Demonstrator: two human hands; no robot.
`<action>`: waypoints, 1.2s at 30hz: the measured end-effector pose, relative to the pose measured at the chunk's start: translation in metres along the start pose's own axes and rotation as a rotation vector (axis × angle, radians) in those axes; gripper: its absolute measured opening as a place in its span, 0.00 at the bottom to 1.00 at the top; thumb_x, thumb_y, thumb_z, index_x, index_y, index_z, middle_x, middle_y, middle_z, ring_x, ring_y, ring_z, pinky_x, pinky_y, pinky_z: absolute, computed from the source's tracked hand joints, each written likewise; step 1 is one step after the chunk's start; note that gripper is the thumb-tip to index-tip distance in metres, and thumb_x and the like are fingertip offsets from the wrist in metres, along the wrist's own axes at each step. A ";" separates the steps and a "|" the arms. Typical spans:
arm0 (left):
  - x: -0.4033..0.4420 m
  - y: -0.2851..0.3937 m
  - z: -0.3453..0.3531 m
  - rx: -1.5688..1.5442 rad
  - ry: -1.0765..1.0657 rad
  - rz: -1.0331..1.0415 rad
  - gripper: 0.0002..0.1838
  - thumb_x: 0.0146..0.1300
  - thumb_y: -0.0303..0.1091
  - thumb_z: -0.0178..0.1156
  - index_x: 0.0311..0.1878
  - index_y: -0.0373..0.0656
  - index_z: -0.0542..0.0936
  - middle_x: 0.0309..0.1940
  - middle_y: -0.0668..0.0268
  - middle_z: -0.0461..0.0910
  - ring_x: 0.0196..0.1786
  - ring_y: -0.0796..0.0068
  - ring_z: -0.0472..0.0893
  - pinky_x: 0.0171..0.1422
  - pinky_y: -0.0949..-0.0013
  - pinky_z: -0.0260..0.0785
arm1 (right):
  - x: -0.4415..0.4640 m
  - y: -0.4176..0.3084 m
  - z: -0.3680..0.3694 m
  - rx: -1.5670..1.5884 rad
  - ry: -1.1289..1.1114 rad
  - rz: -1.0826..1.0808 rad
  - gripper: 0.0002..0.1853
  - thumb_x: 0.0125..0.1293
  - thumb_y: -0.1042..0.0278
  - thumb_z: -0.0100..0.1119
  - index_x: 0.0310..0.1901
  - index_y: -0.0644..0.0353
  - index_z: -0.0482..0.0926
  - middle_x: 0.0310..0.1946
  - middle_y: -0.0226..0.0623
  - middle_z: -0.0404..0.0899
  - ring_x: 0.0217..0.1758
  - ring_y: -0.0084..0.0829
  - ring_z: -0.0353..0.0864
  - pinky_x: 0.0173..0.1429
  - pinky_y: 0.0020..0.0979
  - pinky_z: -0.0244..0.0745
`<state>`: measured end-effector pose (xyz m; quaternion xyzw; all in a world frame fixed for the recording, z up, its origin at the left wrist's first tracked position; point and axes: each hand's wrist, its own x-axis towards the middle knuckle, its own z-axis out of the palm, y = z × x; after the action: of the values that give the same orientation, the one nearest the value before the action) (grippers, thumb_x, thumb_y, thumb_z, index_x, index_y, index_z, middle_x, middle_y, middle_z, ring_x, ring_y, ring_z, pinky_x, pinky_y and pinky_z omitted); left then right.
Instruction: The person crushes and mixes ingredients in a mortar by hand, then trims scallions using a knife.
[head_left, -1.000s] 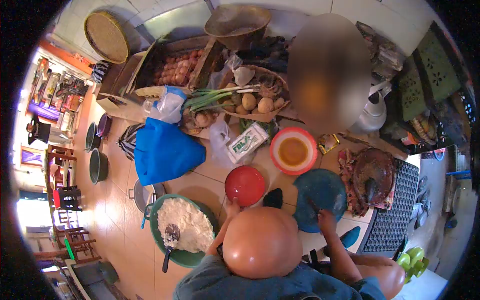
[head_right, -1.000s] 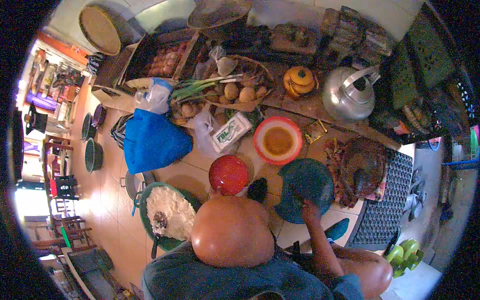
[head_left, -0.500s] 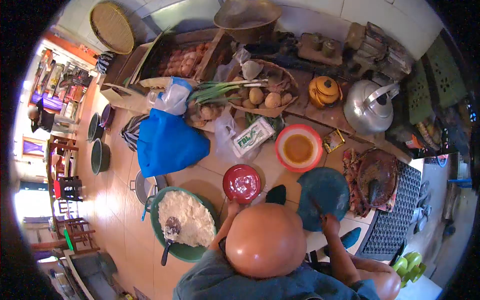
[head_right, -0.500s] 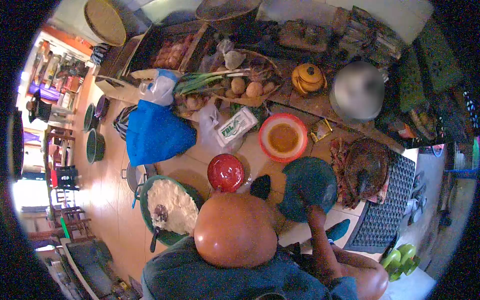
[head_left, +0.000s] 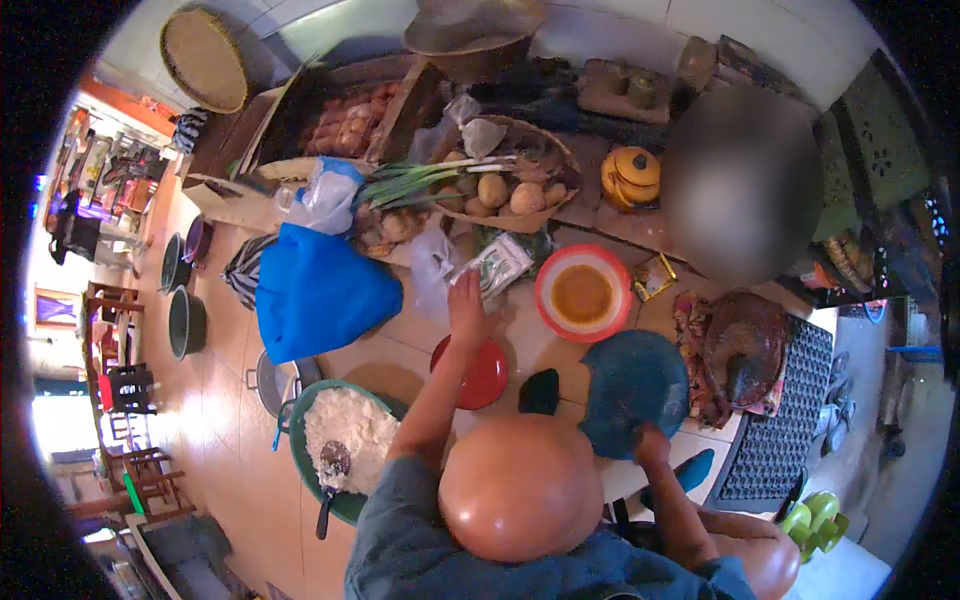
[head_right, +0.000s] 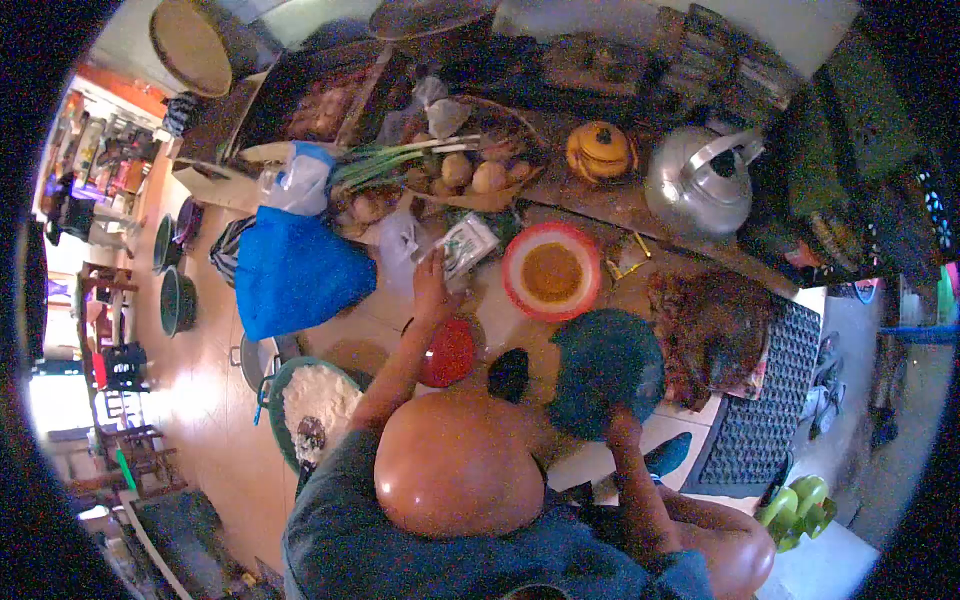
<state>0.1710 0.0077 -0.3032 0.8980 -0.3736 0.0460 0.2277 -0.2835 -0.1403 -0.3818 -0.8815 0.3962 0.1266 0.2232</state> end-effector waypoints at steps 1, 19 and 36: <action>0.013 0.000 0.009 0.073 0.011 0.027 0.53 0.33 0.40 0.72 0.65 0.40 0.55 0.57 0.49 0.64 0.59 0.49 0.65 0.62 0.51 0.56 | -0.002 0.002 0.000 0.009 -0.004 -0.004 0.10 0.48 0.67 0.56 0.35 0.55 0.73 0.27 0.44 0.77 0.36 0.48 0.77 0.39 0.44 0.72; -0.047 0.109 0.042 -0.515 -0.559 0.770 0.42 0.38 0.41 0.68 0.60 0.42 0.63 0.41 0.51 0.72 0.44 0.48 0.72 0.49 0.52 0.62 | -0.018 -0.007 -0.044 0.486 0.456 0.213 0.18 0.45 0.68 0.62 0.39 0.56 0.68 0.26 0.41 0.75 0.30 0.43 0.76 0.35 0.38 0.71; 0.056 0.054 0.070 -0.061 -0.074 0.094 0.11 0.53 0.35 0.56 0.41 0.45 0.75 0.36 0.61 0.75 0.41 0.64 0.74 0.46 0.60 0.67 | -0.013 -0.022 -0.044 0.579 0.469 0.031 0.12 0.48 0.75 0.56 0.36 0.58 0.69 0.21 0.33 0.70 0.22 0.25 0.70 0.28 0.27 0.67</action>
<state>0.1674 -0.0926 -0.3310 0.8733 -0.4246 0.0120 0.2388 -0.2729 -0.1406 -0.3322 -0.7807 0.4694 -0.1928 0.3647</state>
